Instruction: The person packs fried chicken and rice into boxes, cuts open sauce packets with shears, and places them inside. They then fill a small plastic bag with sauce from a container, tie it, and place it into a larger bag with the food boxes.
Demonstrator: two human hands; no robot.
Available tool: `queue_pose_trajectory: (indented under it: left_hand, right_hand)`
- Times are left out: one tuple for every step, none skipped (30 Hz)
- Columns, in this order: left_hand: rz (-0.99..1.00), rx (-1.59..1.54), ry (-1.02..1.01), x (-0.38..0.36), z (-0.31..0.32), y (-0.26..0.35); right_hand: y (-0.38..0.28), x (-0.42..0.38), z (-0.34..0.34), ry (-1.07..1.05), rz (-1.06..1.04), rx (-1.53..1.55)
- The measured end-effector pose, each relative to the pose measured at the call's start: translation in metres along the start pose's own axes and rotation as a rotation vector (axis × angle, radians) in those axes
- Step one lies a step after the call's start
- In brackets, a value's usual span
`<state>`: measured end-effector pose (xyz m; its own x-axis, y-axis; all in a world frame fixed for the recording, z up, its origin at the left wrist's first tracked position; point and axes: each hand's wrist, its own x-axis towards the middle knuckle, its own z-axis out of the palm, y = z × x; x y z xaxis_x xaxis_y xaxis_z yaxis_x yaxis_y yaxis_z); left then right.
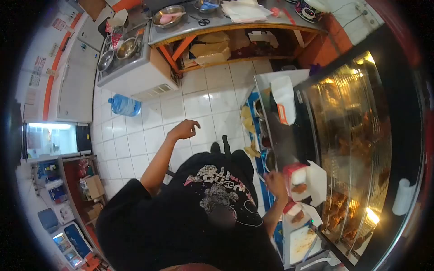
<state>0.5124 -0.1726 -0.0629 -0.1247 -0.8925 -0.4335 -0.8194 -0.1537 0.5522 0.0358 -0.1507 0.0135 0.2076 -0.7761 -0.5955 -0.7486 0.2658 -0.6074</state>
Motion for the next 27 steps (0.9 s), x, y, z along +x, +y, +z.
queue_pose_trajectory:
  left_hand:
    - [0.031,-0.052,0.01,0.008,-0.023,0.004]
    - [0.066,-0.103,0.027,0.022,-0.045,0.004]
    - [0.12,-0.152,0.079,0.033,-0.057,0.001]
    - [0.086,-0.188,0.133,0.04,-0.068,0.004]
    - [0.054,-0.225,0.184,0.047,-0.077,0.007]
    - [0.035,-0.274,0.203,0.055,-0.083,0.006]
    - [0.013,-0.324,0.219,0.059,-0.086,0.003]
    - [-0.006,-0.359,0.219,0.065,-0.086,-0.006]
    - [-0.028,-0.394,0.216,0.07,-0.083,-0.016]
    - [-0.087,-0.424,0.175,0.071,-0.085,-0.026]
    - [-0.146,-0.455,0.136,0.071,-0.088,-0.041]
    - [-0.209,-0.408,0.117,0.073,-0.085,-0.064]
    - [-0.226,-0.375,0.148,0.072,-0.081,-0.089]
    - [-0.409,-0.276,0.177,0.074,-0.078,-0.132]
    - [-0.499,-0.339,0.234,0.068,-0.078,-0.15]
    - [-0.608,-0.309,0.315,0.061,-0.065,-0.174]
    - [-0.725,-0.358,0.355,0.057,-0.07,-0.177]
    - [-0.864,-0.421,0.37,0.051,-0.068,-0.184]
    - [-1.037,-0.512,0.288,0.047,-0.056,-0.203]
    - [-1.142,-0.698,0.346,0.038,-0.044,-0.21]
    - [-1.127,-0.95,0.389,0.016,-0.003,-0.239]
    - [-1.197,-1.013,0.359,0.018,-0.037,-0.2]
    - [-0.694,-0.552,0.201,-0.013,0.001,-0.231]
    - [-1.152,-1.232,0.396,-0.002,-0.031,-0.194]
    - [-1.175,-1.246,0.396,0.004,-0.043,-0.181]
    - [-1.273,-1.237,0.334,0.007,-0.053,-0.17]
    - [-1.373,-1.235,0.27,0.009,-0.055,-0.157]
  right_hand:
    - [-0.043,0.023,-0.007,0.015,-0.056,-0.017]
    - [-0.082,0.048,-0.015,0.037,-0.118,-0.035]
    - [-0.116,0.075,-0.022,0.051,-0.135,-0.033]
    - [-0.145,0.096,-0.026,0.052,-0.25,-0.002]
    - [-0.17,0.119,-0.03,0.053,-0.363,0.028]
    - [-0.195,0.149,-0.037,0.065,-0.377,0.029]
    - [-0.219,0.179,-0.045,0.029,-0.403,0.029]
    - [-0.245,0.212,-0.054,-0.009,-0.43,0.028]
    - [-0.264,0.25,-0.06,0.051,-0.518,0.003]
    - [-0.279,0.294,-0.066,0.116,-0.602,-0.022]
    - [-0.297,0.34,-0.077,0.113,-0.589,-0.025]
    - [-0.316,0.389,-0.092,0.111,-0.573,-0.029]
    - [-0.339,0.444,-0.112,0.205,-0.617,-0.177]
    - [-0.385,0.529,-0.146,0.299,-0.668,-0.323]
    - [-0.405,0.576,-0.168,0.258,-0.561,-0.478]
    - [-0.4,0.65,-0.189,0.27,-0.623,-0.474]
    - [-0.418,0.697,-0.212,0.218,-0.534,-0.5]
    - [-0.413,0.751,-0.23,0.258,-0.427,-0.469]
    - [-0.371,0.853,-0.249,0.387,-0.471,-0.528]
    - [-0.387,0.866,-0.263,0.428,-0.185,-0.547]
    - [-0.397,0.874,-0.271,0.508,-0.107,-0.674]
    - [-0.403,0.882,-0.273,0.62,-0.014,-0.626]
    - [-0.394,0.902,-0.276,0.601,-0.104,-0.675]
    - [-0.378,0.928,-0.288,0.584,-0.2,-0.726]
    - [-0.363,0.95,-0.293,0.562,-0.208,-0.74]
    - [-0.349,0.967,-0.295,0.569,-0.209,-0.543]
    - [-0.341,0.979,-0.293,0.565,-0.208,-0.35]
